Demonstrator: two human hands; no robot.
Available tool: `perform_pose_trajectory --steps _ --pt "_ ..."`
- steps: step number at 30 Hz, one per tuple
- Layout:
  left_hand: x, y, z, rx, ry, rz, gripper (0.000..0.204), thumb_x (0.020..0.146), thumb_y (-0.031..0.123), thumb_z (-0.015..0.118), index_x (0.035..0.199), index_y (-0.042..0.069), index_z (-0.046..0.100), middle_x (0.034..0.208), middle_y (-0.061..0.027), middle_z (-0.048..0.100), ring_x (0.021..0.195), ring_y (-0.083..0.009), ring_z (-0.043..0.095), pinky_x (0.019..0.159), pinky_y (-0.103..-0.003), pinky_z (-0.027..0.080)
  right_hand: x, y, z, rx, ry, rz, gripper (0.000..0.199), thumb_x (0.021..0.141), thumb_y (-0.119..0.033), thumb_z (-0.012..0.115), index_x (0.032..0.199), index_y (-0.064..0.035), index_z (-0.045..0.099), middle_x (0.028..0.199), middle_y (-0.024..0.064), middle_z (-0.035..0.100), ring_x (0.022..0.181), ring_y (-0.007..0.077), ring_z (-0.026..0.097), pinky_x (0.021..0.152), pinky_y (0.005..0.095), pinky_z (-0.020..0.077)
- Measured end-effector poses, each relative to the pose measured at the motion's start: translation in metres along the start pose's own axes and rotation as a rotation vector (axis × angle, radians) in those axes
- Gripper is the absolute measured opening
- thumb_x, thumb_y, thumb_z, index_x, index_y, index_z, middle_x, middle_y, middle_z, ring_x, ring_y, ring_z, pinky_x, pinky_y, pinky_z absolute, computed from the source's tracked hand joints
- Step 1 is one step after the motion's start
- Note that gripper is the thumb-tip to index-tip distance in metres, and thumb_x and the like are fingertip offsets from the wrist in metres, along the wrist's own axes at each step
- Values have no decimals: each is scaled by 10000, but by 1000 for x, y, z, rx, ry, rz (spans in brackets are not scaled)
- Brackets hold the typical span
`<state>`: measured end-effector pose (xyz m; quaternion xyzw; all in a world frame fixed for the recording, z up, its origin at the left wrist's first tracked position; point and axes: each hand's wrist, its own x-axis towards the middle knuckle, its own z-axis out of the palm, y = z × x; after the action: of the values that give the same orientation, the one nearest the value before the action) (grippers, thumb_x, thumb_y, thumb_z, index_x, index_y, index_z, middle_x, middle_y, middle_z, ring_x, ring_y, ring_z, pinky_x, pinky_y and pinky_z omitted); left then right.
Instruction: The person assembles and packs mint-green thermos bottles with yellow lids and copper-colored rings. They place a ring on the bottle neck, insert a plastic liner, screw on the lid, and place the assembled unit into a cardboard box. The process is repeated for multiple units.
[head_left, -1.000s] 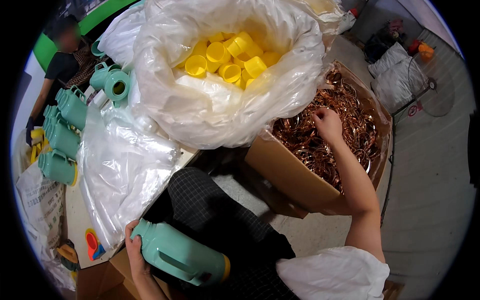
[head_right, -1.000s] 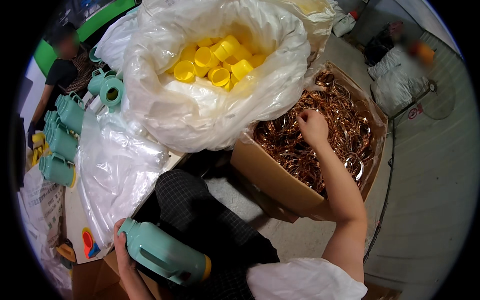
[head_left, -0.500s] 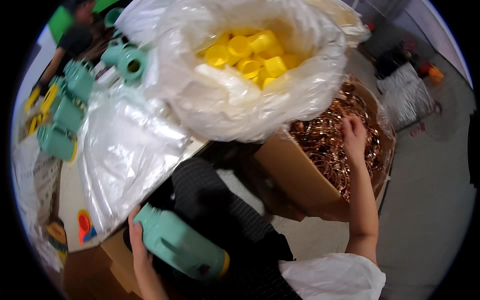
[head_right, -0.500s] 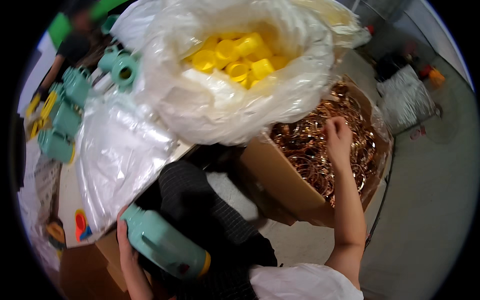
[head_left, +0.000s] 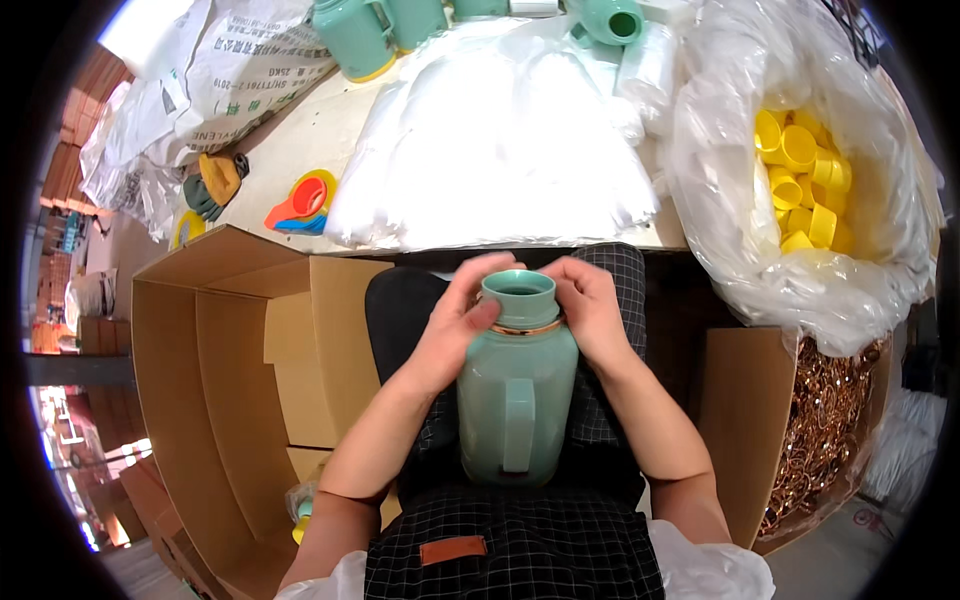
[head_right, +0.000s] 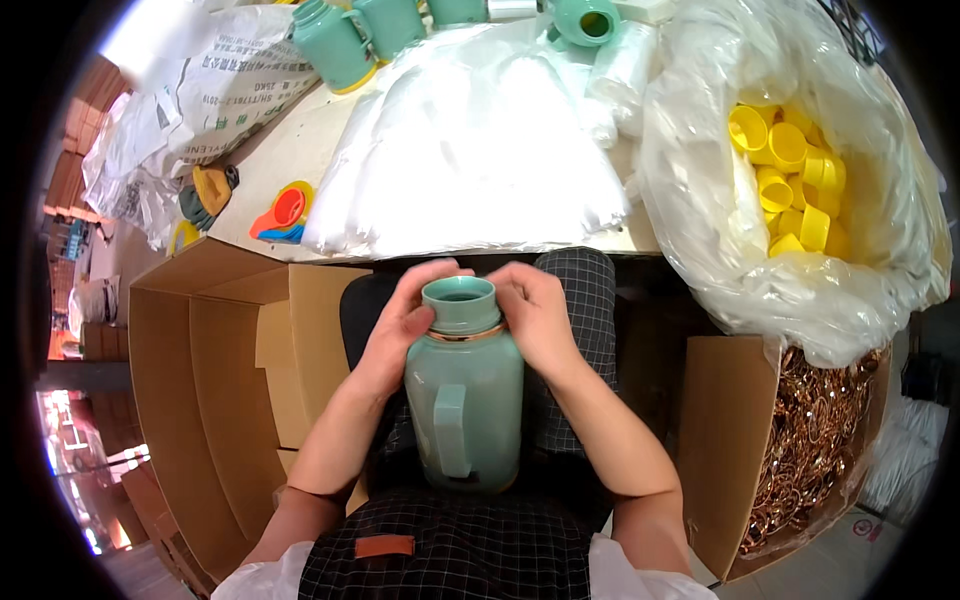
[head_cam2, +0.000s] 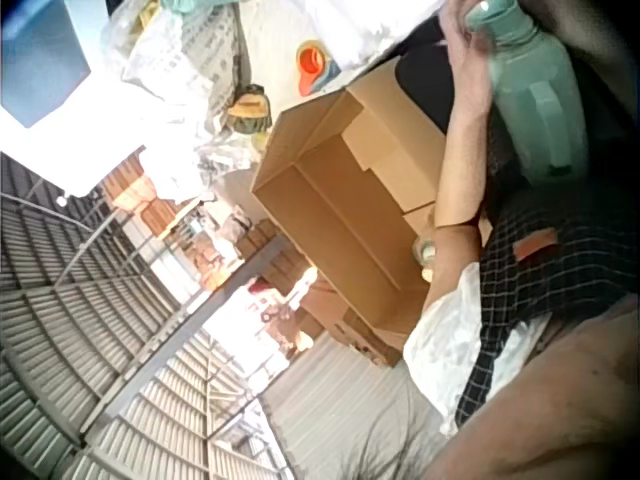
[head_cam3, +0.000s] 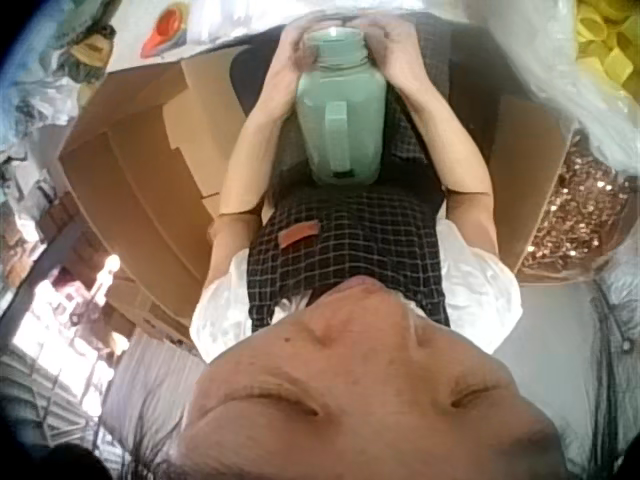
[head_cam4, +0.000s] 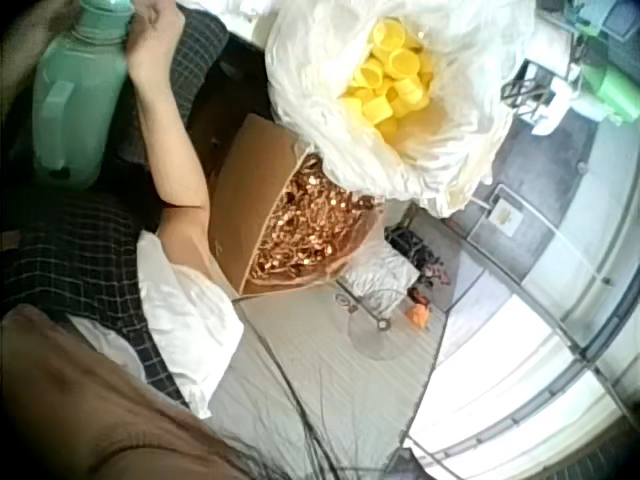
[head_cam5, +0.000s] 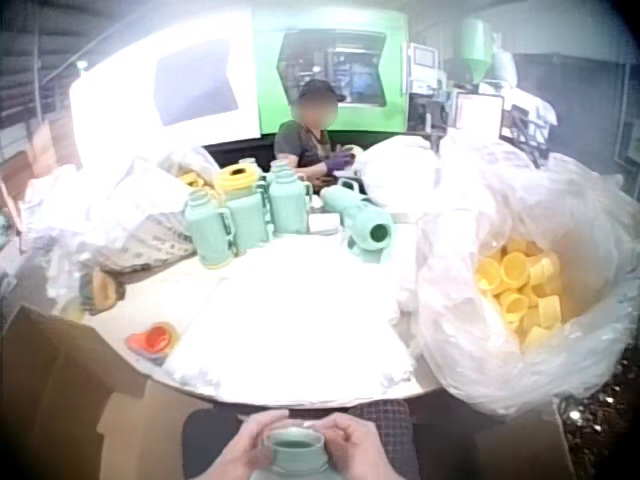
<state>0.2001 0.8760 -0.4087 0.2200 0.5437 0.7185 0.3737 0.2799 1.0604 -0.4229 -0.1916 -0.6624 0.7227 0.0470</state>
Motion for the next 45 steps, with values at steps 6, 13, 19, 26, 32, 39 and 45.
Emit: perform_pose_trajectory --steps 6,13,19,26,32,39,45 --pt "-14 -2 0 -15 125 -114 558 932 153 587 1458 56 428 1384 -107 525 1292 -205 475 1105 -359 364 -40 8 7 188 -49 -32 338 961 -151 509 1219 46 604 1197 112 610 1085 158 560 959 303 439" --pt "-23 3 17 -12 184 -141 572 924 171 566 1448 7 406 1389 -126 519 1307 -214 475 1107 -357 361 -54 -5 14 459 -23 111 400 936 -144 505 1301 18 483 1236 112 551 1151 168 518 1022 319 411" --pt "-21 5 24 -136 256 -197 496 928 223 480 1376 14 453 1351 -138 552 1240 -227 536 1047 -363 430 -31 9 6 503 -49 119 383 777 -34 448 1160 -29 459 1110 86 549 1023 177 545 929 294 453" --pt "-11 1 13 -321 75 -455 300 943 56 469 1224 54 574 1127 -54 625 1032 -139 618 920 -278 499 -22 0 -2 737 -341 393 187 994 -177 583 1165 -121 531 989 -4 584 922 108 591 792 241 495" --pt "8 8 14 -227 65 -307 243 1000 119 529 1235 64 554 1162 -55 602 1060 -139 596 928 -291 494 -20 -9 -13 646 -230 91 379 1006 -233 613 1331 -72 506 1151 32 641 1046 127 605 891 287 504" --pt "-31 -26 23 225 612 -125 379 1045 352 445 1271 67 550 1132 -65 578 1078 -177 550 980 -336 447 -61 -77 -48 212 136 -570 670 753 -162 879 1291 -28 504 1150 120 663 1072 193 627 942 355 499" --pt "-50 -52 22 -579 231 -370 509 1050 414 347 1375 66 526 1309 -130 601 1169 -265 580 987 -417 480 -100 -59 -20 -416 -18 -1033 560 741 -232 843 1216 -79 587 1256 154 626 1157 306 603 1015 473 446"
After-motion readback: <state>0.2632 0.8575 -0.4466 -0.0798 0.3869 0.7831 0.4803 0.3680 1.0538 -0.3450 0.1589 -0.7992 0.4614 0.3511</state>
